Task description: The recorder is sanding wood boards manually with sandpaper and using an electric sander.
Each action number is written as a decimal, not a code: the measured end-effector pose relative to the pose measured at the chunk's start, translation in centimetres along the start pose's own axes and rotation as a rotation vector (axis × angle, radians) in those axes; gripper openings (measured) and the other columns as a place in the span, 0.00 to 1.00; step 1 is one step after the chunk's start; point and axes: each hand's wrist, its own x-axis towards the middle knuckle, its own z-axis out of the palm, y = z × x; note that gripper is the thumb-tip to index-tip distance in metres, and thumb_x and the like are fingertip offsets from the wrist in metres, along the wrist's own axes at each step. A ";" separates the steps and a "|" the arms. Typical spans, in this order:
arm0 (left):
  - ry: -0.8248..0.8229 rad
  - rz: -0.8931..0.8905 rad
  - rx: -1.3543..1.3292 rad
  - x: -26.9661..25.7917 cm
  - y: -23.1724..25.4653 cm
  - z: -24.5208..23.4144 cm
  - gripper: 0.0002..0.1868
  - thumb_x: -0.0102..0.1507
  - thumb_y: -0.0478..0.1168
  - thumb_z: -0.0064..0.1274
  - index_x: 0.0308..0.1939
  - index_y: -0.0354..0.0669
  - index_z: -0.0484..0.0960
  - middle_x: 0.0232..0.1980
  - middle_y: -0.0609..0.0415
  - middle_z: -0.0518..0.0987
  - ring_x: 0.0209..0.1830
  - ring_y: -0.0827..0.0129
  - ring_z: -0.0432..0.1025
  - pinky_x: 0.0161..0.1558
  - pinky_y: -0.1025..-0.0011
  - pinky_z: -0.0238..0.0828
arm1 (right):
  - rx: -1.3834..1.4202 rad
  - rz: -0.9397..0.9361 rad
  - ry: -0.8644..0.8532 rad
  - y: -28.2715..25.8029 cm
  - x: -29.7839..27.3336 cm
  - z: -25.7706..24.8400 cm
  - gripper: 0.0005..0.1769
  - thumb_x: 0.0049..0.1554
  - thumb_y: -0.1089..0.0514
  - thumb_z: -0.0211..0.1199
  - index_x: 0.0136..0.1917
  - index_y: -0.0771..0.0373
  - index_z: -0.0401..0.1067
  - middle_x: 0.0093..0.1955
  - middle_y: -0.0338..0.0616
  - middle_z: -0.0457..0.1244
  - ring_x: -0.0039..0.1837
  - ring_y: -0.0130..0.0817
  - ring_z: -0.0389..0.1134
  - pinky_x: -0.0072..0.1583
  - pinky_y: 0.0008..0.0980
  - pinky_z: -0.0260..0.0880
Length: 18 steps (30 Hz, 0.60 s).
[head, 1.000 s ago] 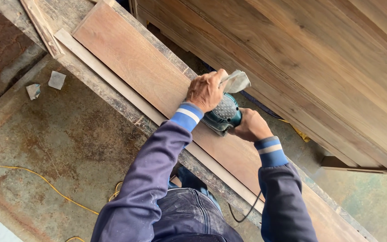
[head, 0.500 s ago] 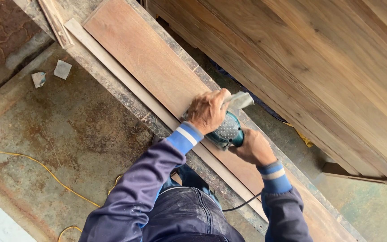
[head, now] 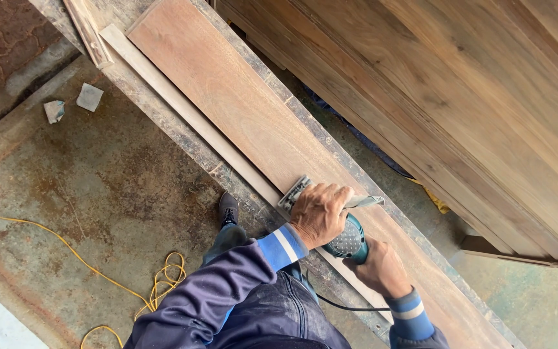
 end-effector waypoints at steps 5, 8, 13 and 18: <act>0.056 0.046 -0.026 0.0 -1.8 -0.1 0.11 0.60 0.38 0.56 0.45 0.43 0.75 0.31 0.53 0.77 0.31 0.64 0.72 0.35 0.61 0.66 | -0.008 0.040 0.034 -3.9 -0.4 -0.2 0.19 0.44 0.55 0.76 0.49 0.62 0.78 0.38 0.51 0.73 0.41 0.41 0.77 0.50 0.40 0.77; 0.042 0.046 -0.037 0.7 -3.8 -0.7 0.08 0.63 0.38 0.55 0.45 0.43 0.74 0.32 0.53 0.77 0.30 0.66 0.73 0.34 0.62 0.67 | 0.021 0.000 0.067 -5.1 0.5 0.1 0.19 0.43 0.56 0.75 0.48 0.64 0.77 0.38 0.52 0.73 0.41 0.42 0.77 0.50 0.40 0.76; 0.084 0.078 -0.021 2.4 -7.2 -3.2 0.09 0.65 0.38 0.54 0.47 0.40 0.75 0.30 0.52 0.77 0.26 0.66 0.72 0.32 0.63 0.68 | 0.051 -0.096 0.132 -8.1 2.7 0.3 0.20 0.42 0.56 0.76 0.47 0.66 0.76 0.38 0.54 0.72 0.42 0.43 0.76 0.49 0.41 0.76; 0.059 0.028 -0.063 4.6 -10.7 -6.6 0.06 0.68 0.40 0.51 0.43 0.41 0.76 0.30 0.51 0.78 0.26 0.65 0.74 0.31 0.64 0.72 | 0.077 -0.193 0.143 -11.1 6.2 0.6 0.20 0.42 0.55 0.75 0.47 0.66 0.76 0.40 0.54 0.73 0.42 0.42 0.77 0.50 0.40 0.77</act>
